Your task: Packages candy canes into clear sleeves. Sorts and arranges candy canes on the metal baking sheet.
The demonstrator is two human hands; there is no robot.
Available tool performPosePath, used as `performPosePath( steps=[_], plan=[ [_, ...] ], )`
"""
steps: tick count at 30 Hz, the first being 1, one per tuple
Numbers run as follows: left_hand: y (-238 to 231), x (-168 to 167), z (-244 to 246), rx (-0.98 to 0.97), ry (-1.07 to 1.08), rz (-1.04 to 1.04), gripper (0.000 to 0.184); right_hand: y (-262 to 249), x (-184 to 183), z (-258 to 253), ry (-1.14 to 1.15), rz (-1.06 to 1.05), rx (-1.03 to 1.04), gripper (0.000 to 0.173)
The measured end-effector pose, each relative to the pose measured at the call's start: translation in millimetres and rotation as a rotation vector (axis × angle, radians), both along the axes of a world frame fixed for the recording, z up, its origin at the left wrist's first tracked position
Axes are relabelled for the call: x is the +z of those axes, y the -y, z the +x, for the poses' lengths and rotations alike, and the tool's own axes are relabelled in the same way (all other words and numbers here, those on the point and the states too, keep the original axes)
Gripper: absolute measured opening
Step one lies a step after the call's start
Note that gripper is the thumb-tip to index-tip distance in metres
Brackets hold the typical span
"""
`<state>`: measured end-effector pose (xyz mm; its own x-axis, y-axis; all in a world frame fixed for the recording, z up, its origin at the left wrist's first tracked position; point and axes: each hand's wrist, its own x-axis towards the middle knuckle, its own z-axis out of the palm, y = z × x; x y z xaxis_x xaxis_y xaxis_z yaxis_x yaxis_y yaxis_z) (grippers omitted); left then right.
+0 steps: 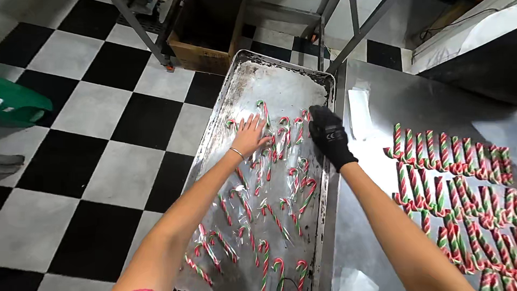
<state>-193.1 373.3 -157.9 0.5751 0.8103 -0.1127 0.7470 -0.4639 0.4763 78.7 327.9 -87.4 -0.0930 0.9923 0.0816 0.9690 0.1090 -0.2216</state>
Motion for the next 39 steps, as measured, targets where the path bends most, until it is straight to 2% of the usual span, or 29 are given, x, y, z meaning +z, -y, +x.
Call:
performPosePath(
  steps=[3, 7, 9, 11, 13, 15, 17, 19, 21, 23, 26, 28, 30, 33, 35, 37, 39],
  plan=[
    [-11, -12, 14, -0.186, -0.040, 0.012, 0.065, -2, 1, 32, -0.015, -0.035, 0.117, 0.043],
    [-25, -10, 22, -0.155, -0.091, 0.051, 0.060, 7, -5, 40, -0.124, 0.063, 0.101, 0.036],
    [0, -9, 28, -0.255, -0.025, 0.095, 0.062, 10, -6, 39, -0.183, 0.135, 0.047, 0.032],
    [27, -24, 34, -0.386, 0.055, 0.120, 0.063, 12, -6, 40, -0.187, 0.159, 0.034, 0.029],
    [33, -35, 37, -0.369, 0.075, 0.134, 0.065, 11, -6, 39, -0.178, 0.157, 0.016, 0.029],
    [34, -26, 45, -0.285, 0.079, 0.152, 0.067, 11, -7, 38, -0.172, 0.189, -0.004, 0.028],
    [63, -5, 59, -0.256, 0.172, 0.140, 0.060, 14, -9, 39, -0.176, 0.177, -0.021, 0.027],
    [114, 12, 71, -0.261, 0.317, 0.123, 0.037, 12, -7, 38, -0.188, 0.156, -0.036, 0.026],
    [170, 13, 73, -0.315, 0.364, 0.034, 0.023, 12, -6, 38, -0.189, 0.143, -0.058, 0.027],
    [208, -1, 70, -0.350, 0.335, -0.016, 0.021, 12, -6, 37, -0.172, 0.148, -0.069, 0.028],
    [234, -13, 59, -0.372, 0.253, -0.035, 0.029, 12, -6, 37, -0.143, 0.123, -0.081, 0.029],
    [237, -11, 52, -0.369, 0.261, 0.012, 0.026, 12, -7, 37, -0.137, 0.118, -0.078, 0.029],
    [230, -4, 51, -0.330, 0.286, 0.051, 0.031, 11, -8, 36, -0.140, 0.135, -0.067, 0.029],
    [209, -11, 66, -0.280, 0.172, 0.023, 0.062, 13, -8, 37, -0.143, 0.133, -0.081, 0.029],
    [194, -21, 81, -0.263, 0.068, -0.025, 0.074, 12, -5, 36, -0.145, 0.100, -0.096, 0.030],
    [185, -19, 96, -0.230, 0.080, -0.003, 0.074, 10, -3, 35, -0.144, 0.073, -0.103, 0.031],
    [171, -14, 104, -0.155, 0.189, 0.127, 0.067, 11, -2, 35, -0.124, 0.068, -0.105, 0.033]
  ],
)
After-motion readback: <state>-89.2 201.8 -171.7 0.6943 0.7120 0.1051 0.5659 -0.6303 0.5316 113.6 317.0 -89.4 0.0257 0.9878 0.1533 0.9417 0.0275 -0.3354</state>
